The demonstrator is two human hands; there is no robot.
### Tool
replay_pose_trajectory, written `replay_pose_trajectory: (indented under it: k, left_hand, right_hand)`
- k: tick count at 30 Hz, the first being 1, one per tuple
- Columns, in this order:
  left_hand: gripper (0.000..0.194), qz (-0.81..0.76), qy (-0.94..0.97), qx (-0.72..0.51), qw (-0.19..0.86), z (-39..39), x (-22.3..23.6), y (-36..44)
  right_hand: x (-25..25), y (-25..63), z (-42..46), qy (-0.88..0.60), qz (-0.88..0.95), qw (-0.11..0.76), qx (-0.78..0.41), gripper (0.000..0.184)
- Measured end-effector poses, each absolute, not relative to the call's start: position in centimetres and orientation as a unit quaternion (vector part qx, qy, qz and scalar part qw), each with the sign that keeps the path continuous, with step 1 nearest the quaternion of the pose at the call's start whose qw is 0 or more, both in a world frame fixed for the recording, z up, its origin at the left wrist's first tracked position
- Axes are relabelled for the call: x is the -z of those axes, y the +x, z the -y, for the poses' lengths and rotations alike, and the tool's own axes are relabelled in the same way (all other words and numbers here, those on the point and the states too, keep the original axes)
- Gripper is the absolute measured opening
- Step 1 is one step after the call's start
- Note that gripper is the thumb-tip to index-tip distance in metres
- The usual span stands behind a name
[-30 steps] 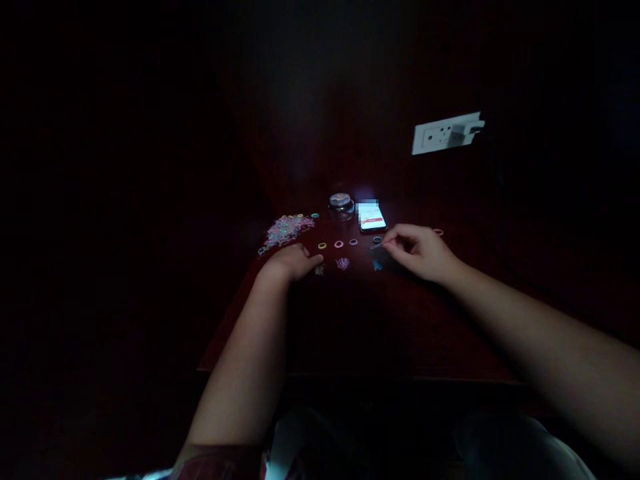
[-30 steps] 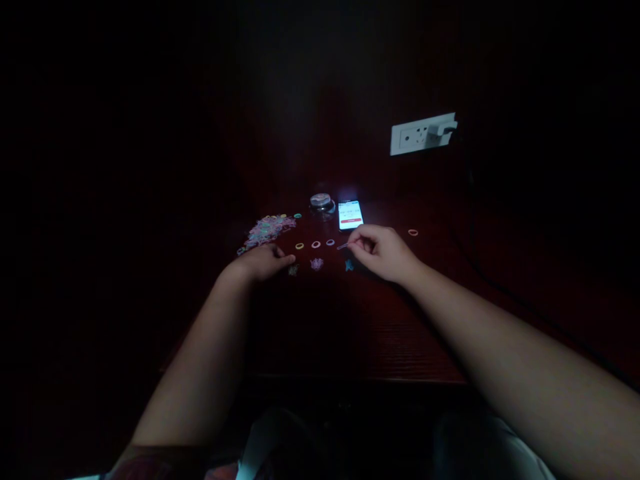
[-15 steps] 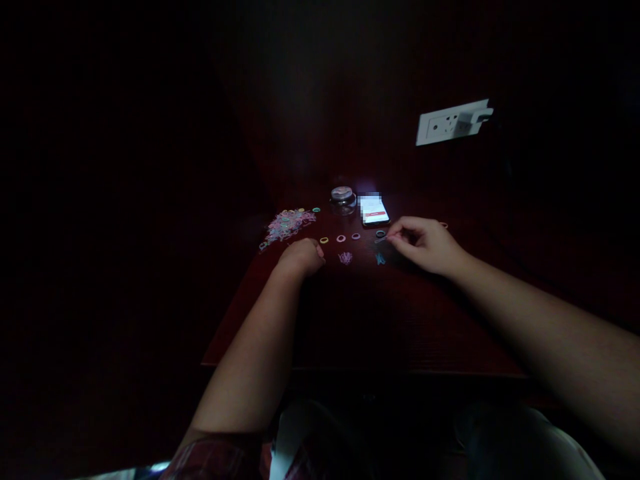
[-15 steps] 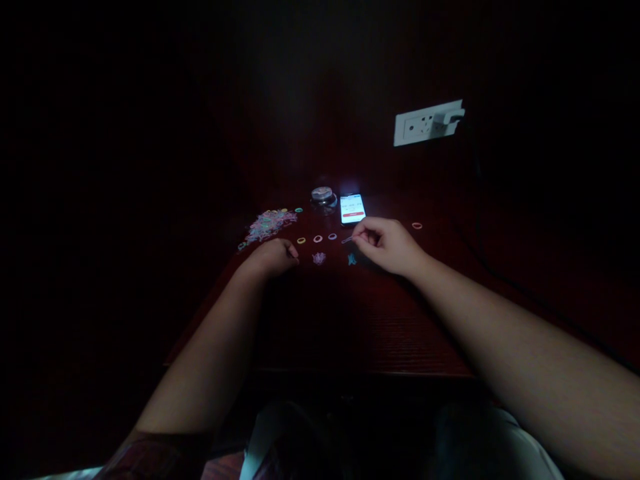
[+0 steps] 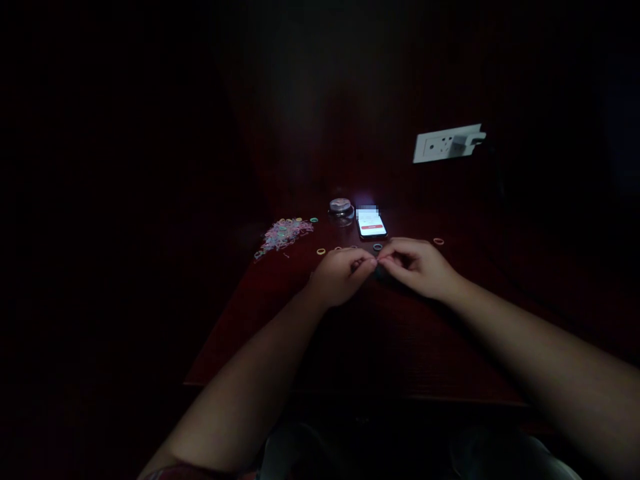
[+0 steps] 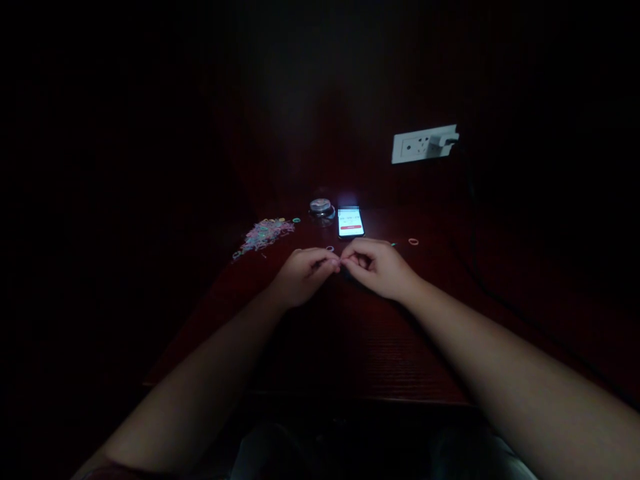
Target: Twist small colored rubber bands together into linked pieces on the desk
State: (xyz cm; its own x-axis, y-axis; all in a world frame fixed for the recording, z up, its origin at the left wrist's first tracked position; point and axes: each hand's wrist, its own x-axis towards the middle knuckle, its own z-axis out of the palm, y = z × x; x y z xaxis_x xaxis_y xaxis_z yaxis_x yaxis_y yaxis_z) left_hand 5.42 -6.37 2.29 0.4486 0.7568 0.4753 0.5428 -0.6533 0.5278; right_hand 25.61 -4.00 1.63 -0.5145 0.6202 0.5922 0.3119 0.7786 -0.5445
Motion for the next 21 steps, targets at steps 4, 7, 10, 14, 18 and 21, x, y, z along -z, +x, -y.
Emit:
replay_pose_trajectory:
  k: [4, 7, 10, 14, 18, 21]
  left_hand:
    - [0.023, -0.386, 0.829, -0.365, 0.175, 6.5, -2.0, 5.9]
    - [0.019, -0.4, 0.82, -0.375, 0.165, 6.3, -2.1, 5.7]
    - [0.016, -0.409, 0.811, -0.385, 0.165, 6.0, -2.0, 5.6]
    - [0.01, -0.417, 0.791, -0.411, 0.178, 5.6, -1.5, 5.5]
    - [0.009, -0.417, 0.791, -0.416, 0.167, 5.4, -1.4, 5.3]
    - [0.009, -0.41, 0.796, -0.416, 0.158, 5.4, -1.4, 5.3]
  right_hand:
    - [-1.6, 25.6, 4.2, -0.262, 0.852, 0.413, -0.188, 0.011]
    - [-1.6, 25.7, 4.1, -0.264, 0.851, 0.414, -0.184, 0.011]
    - [-1.5, 25.8, 4.0, -0.268, 0.851, 0.415, -0.18, 0.01]
    - [-1.4, 25.9, 3.7, -0.267, 0.852, 0.414, -0.176, 0.01]
    - [-1.2, 25.9, 3.7, -0.281, 0.844, 0.415, -0.188, 0.01]
    - [-1.1, 25.8, 3.7, -0.295, 0.836, 0.412, -0.212, 0.013]
